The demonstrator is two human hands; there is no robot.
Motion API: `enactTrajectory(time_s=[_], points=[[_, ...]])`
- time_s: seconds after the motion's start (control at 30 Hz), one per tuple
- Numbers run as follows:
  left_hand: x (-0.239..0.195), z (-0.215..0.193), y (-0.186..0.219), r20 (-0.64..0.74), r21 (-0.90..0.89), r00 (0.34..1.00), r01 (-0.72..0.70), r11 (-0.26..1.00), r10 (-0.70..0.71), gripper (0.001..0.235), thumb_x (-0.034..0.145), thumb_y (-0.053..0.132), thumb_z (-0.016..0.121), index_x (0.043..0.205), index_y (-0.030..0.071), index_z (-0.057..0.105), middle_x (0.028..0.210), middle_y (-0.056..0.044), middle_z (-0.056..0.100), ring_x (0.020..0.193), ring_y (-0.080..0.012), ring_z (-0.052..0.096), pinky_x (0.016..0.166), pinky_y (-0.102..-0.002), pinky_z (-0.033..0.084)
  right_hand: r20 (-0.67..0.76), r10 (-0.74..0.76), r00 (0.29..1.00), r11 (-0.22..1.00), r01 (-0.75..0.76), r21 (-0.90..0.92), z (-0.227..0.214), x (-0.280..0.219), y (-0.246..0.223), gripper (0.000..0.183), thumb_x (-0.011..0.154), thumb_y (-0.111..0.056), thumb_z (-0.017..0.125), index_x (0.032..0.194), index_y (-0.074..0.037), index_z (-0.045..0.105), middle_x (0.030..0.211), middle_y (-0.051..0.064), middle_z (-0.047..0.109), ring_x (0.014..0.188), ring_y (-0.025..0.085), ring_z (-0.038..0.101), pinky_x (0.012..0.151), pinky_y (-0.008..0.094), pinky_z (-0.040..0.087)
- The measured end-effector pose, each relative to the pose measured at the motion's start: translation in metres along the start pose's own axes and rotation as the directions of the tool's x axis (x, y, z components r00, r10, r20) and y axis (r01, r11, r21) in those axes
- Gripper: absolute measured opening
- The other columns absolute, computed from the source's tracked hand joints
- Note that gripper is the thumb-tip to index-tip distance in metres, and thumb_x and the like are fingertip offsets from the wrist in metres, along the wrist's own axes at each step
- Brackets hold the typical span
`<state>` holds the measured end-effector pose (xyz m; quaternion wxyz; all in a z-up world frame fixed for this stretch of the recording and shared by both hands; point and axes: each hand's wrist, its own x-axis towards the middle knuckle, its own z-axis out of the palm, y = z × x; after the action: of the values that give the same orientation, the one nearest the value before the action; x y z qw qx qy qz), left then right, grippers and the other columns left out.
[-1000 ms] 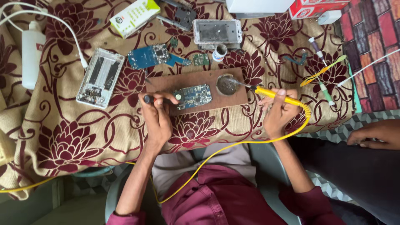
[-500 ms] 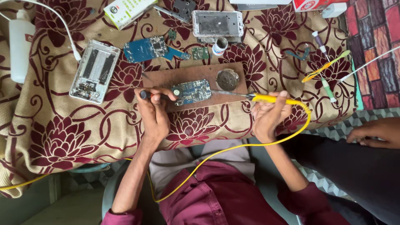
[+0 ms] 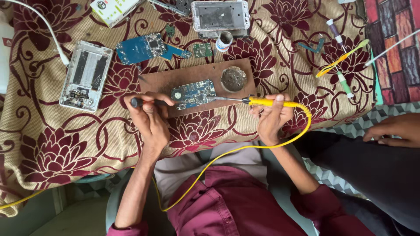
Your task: The person uses a soldering iron and a screwdriver to work on a small circuit board placed on a wooden board. They repeatedly apply heat to specific points on the board while holding it steady.
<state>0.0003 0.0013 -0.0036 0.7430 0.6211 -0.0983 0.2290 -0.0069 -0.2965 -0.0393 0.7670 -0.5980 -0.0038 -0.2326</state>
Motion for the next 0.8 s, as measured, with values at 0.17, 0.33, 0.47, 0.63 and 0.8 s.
enactTrajectory(time_s=[0.17,0.33,0.47,0.63,0.8], points=[[-0.0001,-0.0010,-0.0001,-0.001,0.034,1.000,0.003,0.999,-0.003,0.030,0.120,0.040,0.037,0.117,0.010,0.037,0.089,-0.012,0.068,0.055,-0.0059,0.041,0.054,-0.020,0.035,0.001,-0.038,0.999,0.999,0.038,-0.014,-0.0031,-0.0002,0.0025,0.033,0.116,-0.028,0.046,0.103,0.002,0.049,0.074,0.015,0.058,0.051,0.022,0.059,0.049,0.032,0.049],[0.0012,-0.0001,0.0031,0.025,0.032,1.000,-0.009,0.999,0.008,0.029,0.120,0.039,0.037,0.116,0.010,0.037,0.091,-0.011,0.068,0.055,-0.0056,0.040,0.053,-0.020,0.034,0.013,-0.034,0.999,0.999,0.034,-0.014,-0.0059,-0.0016,0.0048,0.034,0.117,-0.028,0.045,0.102,0.002,0.050,0.070,0.014,0.058,0.052,0.023,0.060,0.049,0.032,0.048],[0.0035,-0.0001,0.0044,0.025,0.115,0.999,-0.031,0.993,0.028,0.029,0.120,0.038,0.036,0.115,0.009,0.036,0.089,-0.010,0.067,0.055,-0.0057,0.040,0.053,-0.020,0.035,-0.037,-0.019,0.999,0.999,0.020,0.026,-0.0045,-0.0006,0.0032,0.033,0.115,-0.030,0.046,0.103,0.001,0.050,0.071,0.011,0.053,0.051,0.023,0.060,0.046,0.030,0.046],[0.0034,-0.0012,0.0014,0.007,0.142,1.000,-0.021,0.990,0.020,0.031,0.119,0.039,0.035,0.114,0.008,0.034,0.088,-0.010,0.065,0.060,-0.0074,0.042,0.052,-0.020,0.032,-0.019,0.005,1.000,0.998,-0.004,0.066,-0.0049,0.0008,0.0030,0.034,0.116,-0.032,0.047,0.104,0.000,0.050,0.069,0.010,0.053,0.052,0.022,0.059,0.048,0.030,0.045],[0.0035,-0.0022,-0.0028,0.008,0.095,0.999,-0.041,0.995,0.040,0.032,0.121,0.041,0.036,0.118,0.009,0.034,0.088,-0.012,0.064,0.063,-0.0103,0.051,0.056,-0.021,0.036,-0.031,-0.014,0.999,0.999,0.016,0.048,-0.0020,0.0035,0.0022,0.036,0.116,-0.033,0.046,0.104,0.000,0.050,0.065,0.010,0.053,0.050,0.023,0.059,0.046,0.029,0.042]])
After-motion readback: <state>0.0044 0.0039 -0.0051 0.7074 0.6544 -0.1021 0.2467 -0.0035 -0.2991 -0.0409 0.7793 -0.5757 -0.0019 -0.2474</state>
